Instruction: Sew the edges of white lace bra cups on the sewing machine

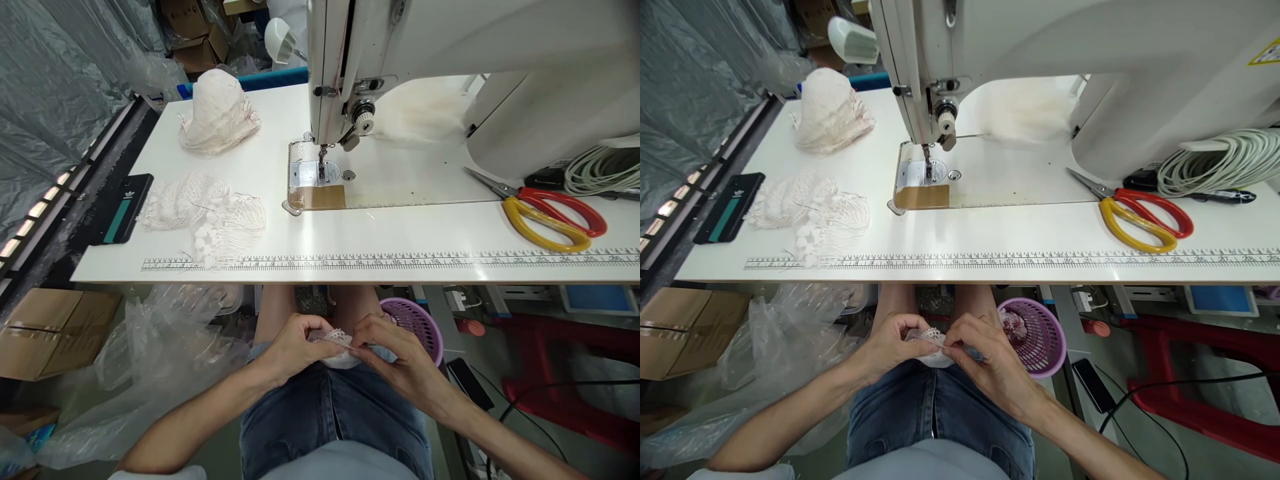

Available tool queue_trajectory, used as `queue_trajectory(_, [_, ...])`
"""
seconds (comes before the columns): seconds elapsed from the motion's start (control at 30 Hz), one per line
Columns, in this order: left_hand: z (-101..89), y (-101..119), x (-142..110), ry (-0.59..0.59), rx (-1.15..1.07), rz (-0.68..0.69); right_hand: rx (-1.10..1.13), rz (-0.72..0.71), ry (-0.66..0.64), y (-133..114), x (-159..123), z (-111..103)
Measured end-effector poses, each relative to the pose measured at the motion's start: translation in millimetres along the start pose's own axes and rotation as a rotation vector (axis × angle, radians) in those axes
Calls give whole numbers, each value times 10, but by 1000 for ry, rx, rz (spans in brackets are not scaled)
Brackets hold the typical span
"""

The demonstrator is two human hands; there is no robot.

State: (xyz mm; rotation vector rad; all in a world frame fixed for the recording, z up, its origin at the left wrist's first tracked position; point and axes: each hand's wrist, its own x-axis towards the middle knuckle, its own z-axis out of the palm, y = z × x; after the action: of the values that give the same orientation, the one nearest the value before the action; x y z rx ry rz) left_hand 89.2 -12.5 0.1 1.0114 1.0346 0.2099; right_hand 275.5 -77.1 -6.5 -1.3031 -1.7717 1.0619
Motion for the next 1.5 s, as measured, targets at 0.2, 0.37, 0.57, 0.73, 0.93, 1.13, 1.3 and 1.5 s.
queue_trajectory(0.2, [6,8,-14,1,41,20,37,23,-17,7,-23,-10])
queue_trajectory(0.37, [1,25,-26,-6,72,14,193,188,-33,-21,45,-43])
queue_trajectory(0.57, [-8,39,-19,-23,61,-11,281,329,-79,6,100,-50])
queue_trajectory(0.73, [-8,35,-4,-28,39,-6,360,385,-83,41,106,-36])
queue_trajectory(0.93, [-3,52,0,-30,54,-16,432,411,-63,47,121,-14])
queue_trajectory(1.13, [-18,46,0,-73,62,-16,453,411,-132,27,135,-25])
queue_trajectory(1.3, [-49,57,-13,-124,86,-29,381,455,-270,29,135,-75])
queue_trajectory(1.5, [-100,59,-3,-181,106,-15,352,499,-248,53,151,-50])
